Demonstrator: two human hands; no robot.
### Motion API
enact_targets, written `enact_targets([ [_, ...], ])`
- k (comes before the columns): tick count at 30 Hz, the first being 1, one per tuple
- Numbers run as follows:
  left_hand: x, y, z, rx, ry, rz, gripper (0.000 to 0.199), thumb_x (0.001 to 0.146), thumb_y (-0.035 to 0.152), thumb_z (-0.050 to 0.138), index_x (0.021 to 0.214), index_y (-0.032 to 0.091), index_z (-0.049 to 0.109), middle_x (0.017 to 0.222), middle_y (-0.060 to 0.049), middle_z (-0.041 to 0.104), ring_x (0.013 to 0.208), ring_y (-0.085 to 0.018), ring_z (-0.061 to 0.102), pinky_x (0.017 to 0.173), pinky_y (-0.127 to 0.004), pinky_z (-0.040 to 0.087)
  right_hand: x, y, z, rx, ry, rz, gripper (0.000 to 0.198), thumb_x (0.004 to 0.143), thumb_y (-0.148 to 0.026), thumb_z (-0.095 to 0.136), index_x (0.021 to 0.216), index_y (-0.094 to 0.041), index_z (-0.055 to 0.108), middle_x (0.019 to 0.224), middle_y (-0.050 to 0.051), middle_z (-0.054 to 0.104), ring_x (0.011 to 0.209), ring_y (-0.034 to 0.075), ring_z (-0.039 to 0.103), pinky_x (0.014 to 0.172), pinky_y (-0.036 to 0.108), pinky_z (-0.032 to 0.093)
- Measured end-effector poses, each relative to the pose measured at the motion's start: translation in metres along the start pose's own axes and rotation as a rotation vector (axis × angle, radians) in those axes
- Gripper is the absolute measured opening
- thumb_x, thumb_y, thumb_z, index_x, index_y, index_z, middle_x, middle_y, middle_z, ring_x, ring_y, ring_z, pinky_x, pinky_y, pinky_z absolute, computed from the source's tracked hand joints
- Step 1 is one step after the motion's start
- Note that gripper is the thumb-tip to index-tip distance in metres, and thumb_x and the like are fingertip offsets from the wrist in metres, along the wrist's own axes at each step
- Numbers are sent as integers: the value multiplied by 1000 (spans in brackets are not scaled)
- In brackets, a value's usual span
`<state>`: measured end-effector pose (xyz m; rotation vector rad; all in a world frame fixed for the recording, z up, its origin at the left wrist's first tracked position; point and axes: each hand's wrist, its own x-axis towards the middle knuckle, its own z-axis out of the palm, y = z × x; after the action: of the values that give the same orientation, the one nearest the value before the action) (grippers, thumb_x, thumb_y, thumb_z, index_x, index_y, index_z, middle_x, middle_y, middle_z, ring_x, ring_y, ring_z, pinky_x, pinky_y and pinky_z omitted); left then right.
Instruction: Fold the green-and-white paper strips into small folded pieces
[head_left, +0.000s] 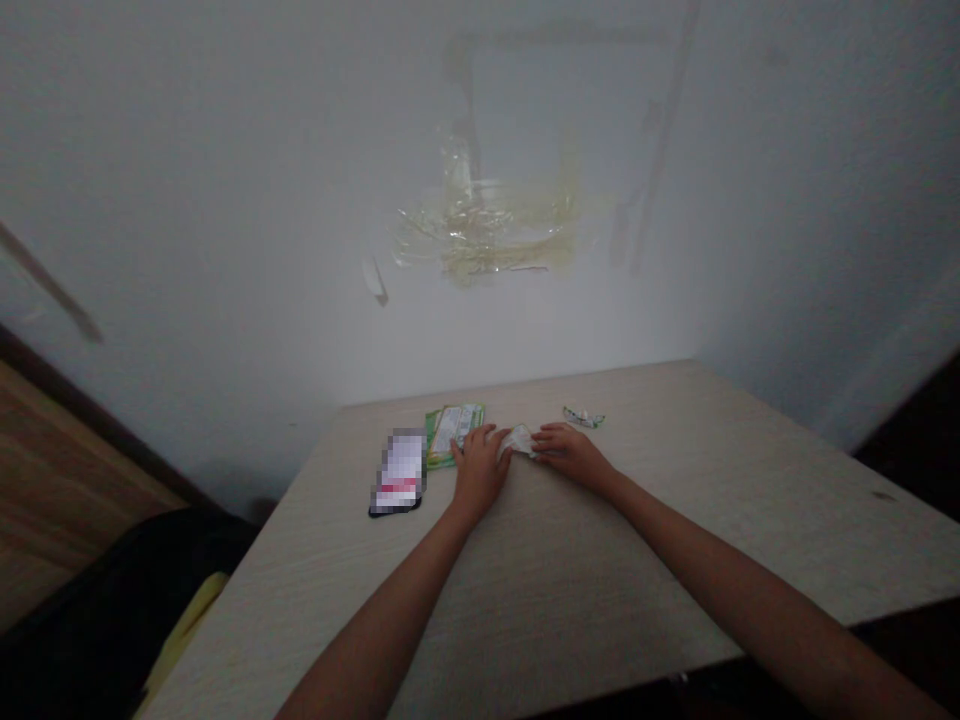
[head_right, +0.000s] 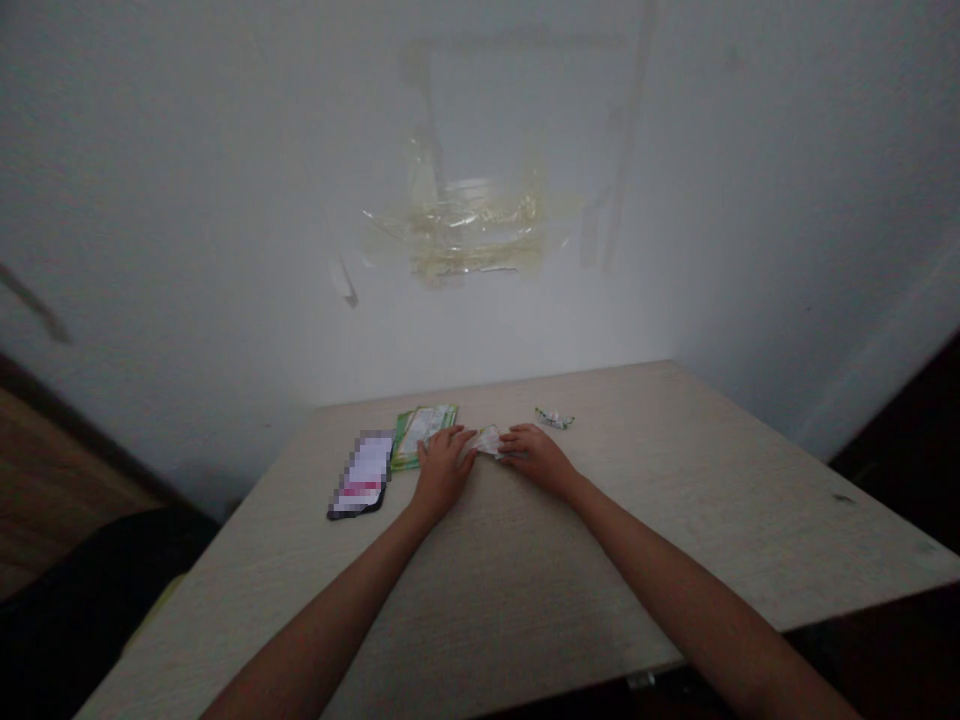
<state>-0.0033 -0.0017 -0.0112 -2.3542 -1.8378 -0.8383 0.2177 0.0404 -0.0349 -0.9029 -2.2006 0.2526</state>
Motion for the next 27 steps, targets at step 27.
enact_targets([
  [27,-4,3,-1,54,-136,20,31,86,39,59,114,48,66,140,-3,51,137,-33,33,106,-78,3,-4,6,7,-223,110,173,25,84,-32,66,105,-21,75,107,12,65,105,26,56,96,44,44],
])
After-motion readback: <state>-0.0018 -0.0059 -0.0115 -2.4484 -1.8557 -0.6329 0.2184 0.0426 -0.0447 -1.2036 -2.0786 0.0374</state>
